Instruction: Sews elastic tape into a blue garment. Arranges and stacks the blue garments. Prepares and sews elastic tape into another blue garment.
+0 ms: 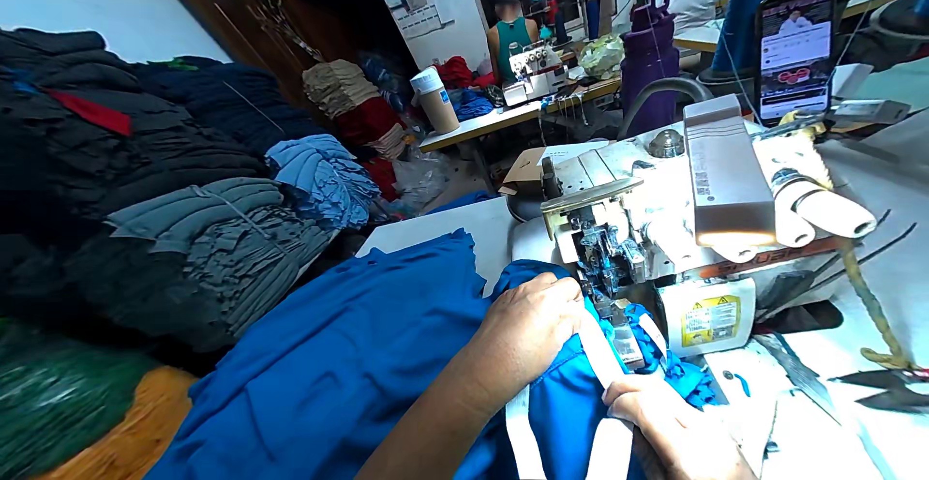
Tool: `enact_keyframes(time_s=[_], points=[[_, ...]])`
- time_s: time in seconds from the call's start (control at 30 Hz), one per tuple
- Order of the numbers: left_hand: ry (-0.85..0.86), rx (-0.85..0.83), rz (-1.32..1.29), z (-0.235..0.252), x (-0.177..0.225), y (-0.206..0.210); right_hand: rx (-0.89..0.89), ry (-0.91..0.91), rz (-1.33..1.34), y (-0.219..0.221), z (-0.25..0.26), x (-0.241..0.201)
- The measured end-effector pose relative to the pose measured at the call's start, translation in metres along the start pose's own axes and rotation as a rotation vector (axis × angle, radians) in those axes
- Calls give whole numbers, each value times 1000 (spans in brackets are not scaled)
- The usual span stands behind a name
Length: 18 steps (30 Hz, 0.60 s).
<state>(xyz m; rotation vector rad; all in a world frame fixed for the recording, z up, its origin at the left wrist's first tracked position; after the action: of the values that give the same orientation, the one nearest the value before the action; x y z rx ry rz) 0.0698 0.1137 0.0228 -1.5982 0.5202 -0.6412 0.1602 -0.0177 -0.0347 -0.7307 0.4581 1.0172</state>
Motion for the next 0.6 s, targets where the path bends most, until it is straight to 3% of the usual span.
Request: enact_keyframes(time_s=[0.27,0.43,0.6], points=[[-68,3,11,2,1,-2,31,101,14,2,-5,-2],[-11,99,31,6,1,-4,64,177,64,-2,-17,-4],[-136,128,-9,11,-2,-2,77,209,81,-10,-23,-8]])
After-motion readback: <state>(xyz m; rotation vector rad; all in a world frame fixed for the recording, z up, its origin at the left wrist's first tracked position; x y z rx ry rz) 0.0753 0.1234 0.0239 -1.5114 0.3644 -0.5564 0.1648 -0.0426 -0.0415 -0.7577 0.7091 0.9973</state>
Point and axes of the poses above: each hand's wrist, its own z-axis towards the middle knuckle, its own y-axis out of the palm, x = y × z, the point moved 6 cm from there along z, towards the middle knuckle, and after that the axes turned 14 degrees about z, right-handed, at the moved point
